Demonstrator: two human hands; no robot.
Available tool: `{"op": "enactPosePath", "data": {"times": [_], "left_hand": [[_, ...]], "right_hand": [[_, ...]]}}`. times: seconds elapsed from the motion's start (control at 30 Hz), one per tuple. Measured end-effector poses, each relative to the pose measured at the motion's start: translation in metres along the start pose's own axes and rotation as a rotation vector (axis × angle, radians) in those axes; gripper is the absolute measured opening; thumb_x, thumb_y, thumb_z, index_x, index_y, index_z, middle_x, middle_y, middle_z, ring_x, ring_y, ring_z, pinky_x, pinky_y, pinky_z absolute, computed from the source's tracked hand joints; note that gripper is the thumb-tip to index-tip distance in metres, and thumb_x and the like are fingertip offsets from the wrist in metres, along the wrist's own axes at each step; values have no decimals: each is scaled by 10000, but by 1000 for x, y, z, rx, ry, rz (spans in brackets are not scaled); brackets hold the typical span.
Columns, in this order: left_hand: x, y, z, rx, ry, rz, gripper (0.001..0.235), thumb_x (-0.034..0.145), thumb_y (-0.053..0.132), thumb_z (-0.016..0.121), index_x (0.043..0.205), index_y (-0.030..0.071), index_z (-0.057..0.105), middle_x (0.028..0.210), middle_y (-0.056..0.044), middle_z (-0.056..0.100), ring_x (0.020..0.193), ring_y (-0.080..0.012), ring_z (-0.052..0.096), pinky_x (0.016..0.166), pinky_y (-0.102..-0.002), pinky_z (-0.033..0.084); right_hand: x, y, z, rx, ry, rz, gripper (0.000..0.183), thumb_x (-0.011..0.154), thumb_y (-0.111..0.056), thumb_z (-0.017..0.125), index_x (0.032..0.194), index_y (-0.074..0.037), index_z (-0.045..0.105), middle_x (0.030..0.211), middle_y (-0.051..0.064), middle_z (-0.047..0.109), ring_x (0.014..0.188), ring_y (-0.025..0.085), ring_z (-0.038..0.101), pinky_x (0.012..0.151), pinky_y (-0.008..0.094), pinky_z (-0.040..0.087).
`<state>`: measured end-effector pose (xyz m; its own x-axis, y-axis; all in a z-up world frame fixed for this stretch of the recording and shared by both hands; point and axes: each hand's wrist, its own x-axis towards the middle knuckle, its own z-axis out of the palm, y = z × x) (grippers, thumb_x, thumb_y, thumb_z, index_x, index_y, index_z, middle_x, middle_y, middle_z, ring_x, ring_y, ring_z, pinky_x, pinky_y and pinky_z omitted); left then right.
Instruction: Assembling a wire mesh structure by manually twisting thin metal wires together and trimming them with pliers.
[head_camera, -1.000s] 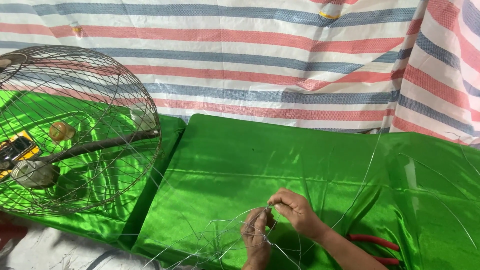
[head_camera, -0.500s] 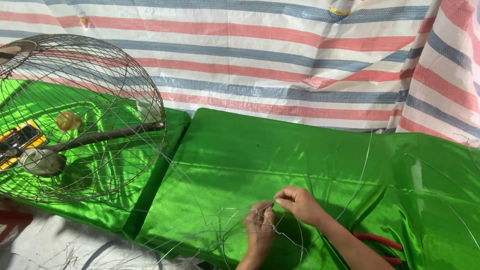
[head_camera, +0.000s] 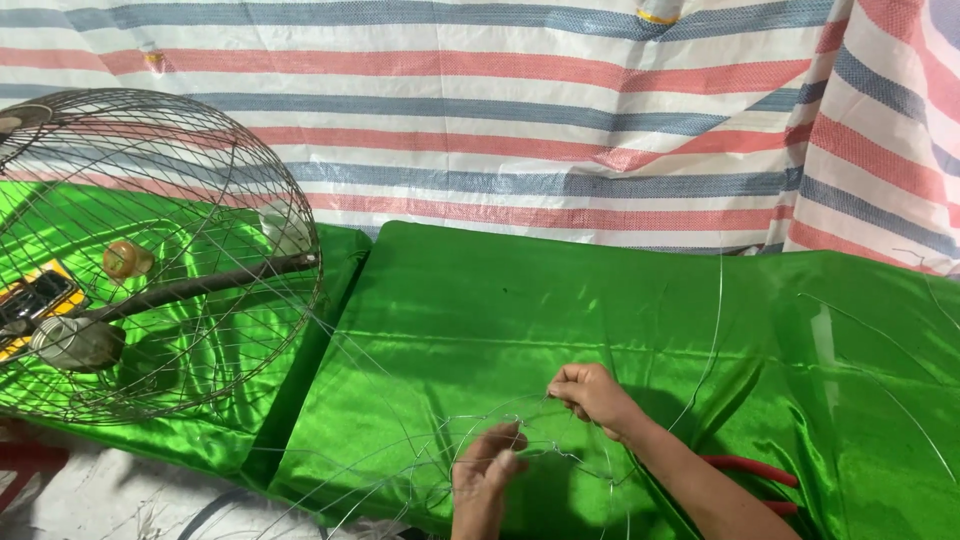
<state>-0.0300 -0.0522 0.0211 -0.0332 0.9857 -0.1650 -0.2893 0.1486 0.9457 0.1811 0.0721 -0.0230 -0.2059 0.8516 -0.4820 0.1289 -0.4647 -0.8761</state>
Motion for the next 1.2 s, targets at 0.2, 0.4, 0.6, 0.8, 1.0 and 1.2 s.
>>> {"op": "enactPosePath", "data": {"times": [0.2, 0.4, 0.6, 0.8, 1.0, 1.2], "left_hand": [[1, 5, 10, 103, 94, 61, 328, 931, 212, 558, 1036, 65, 833, 947, -142, 829, 865, -241, 766, 700, -385, 688], [6, -12, 6, 161, 61, 104, 367, 934, 364, 578, 1050, 95, 800, 1020, -147, 802, 940, -232, 749, 762, -385, 658], [9, -10, 24, -135, 104, -43, 338, 825, 238, 757, 1052, -12, 771, 1104, -239, 800, 1091, -332, 740, 1015, -479, 596], [16, -18, 25, 73, 30, 148, 402, 949, 361, 538, 990, 49, 788, 968, -150, 800, 890, -247, 746, 821, -441, 638], [14, 1, 32, -59, 147, -50, 521, 1004, 266, 381, 998, -39, 803, 956, -251, 828, 881, -327, 794, 781, -405, 672], [18, -16, 13, -303, 50, -74, 436, 942, 96, 413, 1190, -121, 700, 1154, -303, 757, 1049, -410, 743, 911, -486, 625]], "right_hand": [[-12, -17, 2, 44, -2, 47, 100, 992, -52, 678, 897, -24, 685, 641, 80, 589, 417, 98, 393, 370, 227, 311], [-6, -9, 2, -62, -41, 91, 140, 1024, -72, 643, 889, -41, 665, 636, 68, 578, 451, 105, 418, 408, 230, 329], [-23, -18, 15, -195, -16, -65, 182, 1024, -95, 644, 850, -49, 666, 657, 69, 602, 491, 118, 471, 435, 247, 399], [-21, -8, 15, -308, 3, -233, 377, 1027, -199, 640, 665, -125, 567, 584, 29, 576, 467, 115, 511, 455, 257, 482], [-32, -34, 13, -360, -151, -44, 136, 1028, -139, 602, 967, -75, 705, 859, 56, 674, 702, 133, 582, 666, 272, 536], [-11, -2, 11, -631, 120, -889, 158, 978, -191, 628, 843, -114, 658, 819, 6, 570, 718, 146, 566, 558, 251, 504]]}}
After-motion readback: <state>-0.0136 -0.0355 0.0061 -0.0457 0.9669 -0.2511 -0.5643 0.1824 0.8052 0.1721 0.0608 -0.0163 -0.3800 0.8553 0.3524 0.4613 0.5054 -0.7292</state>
